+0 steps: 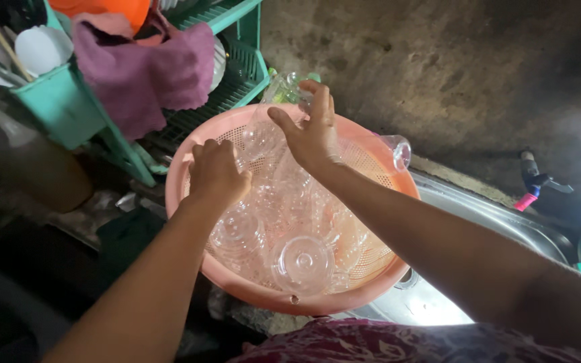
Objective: The person dries clear plastic bottles one by one with a pink cloth over a kitchen sink, then places them into a pink colander. The person also wipes the sink surface and rinses the cloth during the process.
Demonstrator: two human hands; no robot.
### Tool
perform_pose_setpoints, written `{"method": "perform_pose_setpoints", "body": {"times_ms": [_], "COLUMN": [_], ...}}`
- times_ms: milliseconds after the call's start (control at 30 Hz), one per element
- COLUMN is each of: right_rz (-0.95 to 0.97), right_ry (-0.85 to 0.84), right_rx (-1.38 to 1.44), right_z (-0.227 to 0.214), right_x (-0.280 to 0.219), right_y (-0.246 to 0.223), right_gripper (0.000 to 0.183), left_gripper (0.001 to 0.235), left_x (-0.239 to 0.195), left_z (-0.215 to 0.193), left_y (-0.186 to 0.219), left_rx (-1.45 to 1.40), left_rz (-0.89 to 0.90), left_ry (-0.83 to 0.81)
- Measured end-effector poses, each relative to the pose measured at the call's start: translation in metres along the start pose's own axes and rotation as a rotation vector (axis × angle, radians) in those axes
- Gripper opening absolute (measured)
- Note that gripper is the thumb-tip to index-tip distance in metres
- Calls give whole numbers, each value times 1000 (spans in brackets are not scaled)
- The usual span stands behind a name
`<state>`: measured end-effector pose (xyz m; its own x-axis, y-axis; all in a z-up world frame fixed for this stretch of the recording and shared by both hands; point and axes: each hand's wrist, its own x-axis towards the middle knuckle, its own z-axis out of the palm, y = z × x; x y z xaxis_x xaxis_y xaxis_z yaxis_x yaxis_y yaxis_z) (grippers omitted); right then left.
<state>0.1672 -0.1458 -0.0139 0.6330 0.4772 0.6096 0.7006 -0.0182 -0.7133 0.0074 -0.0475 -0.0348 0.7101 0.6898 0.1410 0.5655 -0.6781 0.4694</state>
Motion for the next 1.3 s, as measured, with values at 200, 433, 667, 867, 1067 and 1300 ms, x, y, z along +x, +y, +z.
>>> {"method": "perform_pose_setpoints", "body": {"times_ms": [200,433,667,867,1067,1300], "right_rz": [11,11,29,83,-48,-188], "right_ry": [-67,-124,-215,-513,-750,-673], "right_rx": [-10,-50,-116,-235,-486,-748], "right_z": [10,13,14,16,19,7], "right_x": [-1,-2,-1,-9,-13,-40], "right_y": [7,10,16,23,25,11], "right_gripper": [73,75,69,48,81,29], "left_gripper": [59,56,51,41,77,83], "left_x": [-2,-9,-14,-17,-11,7], "left_z": [0,-3,-6,-8,-1,3], "left_y": [-3,-3,-1,0,-2,2], "left_rx": [12,1,0,51,31,111], "left_rz": [19,25,43,4,147,273], "left_ry": [37,35,72,13,165,50]}}
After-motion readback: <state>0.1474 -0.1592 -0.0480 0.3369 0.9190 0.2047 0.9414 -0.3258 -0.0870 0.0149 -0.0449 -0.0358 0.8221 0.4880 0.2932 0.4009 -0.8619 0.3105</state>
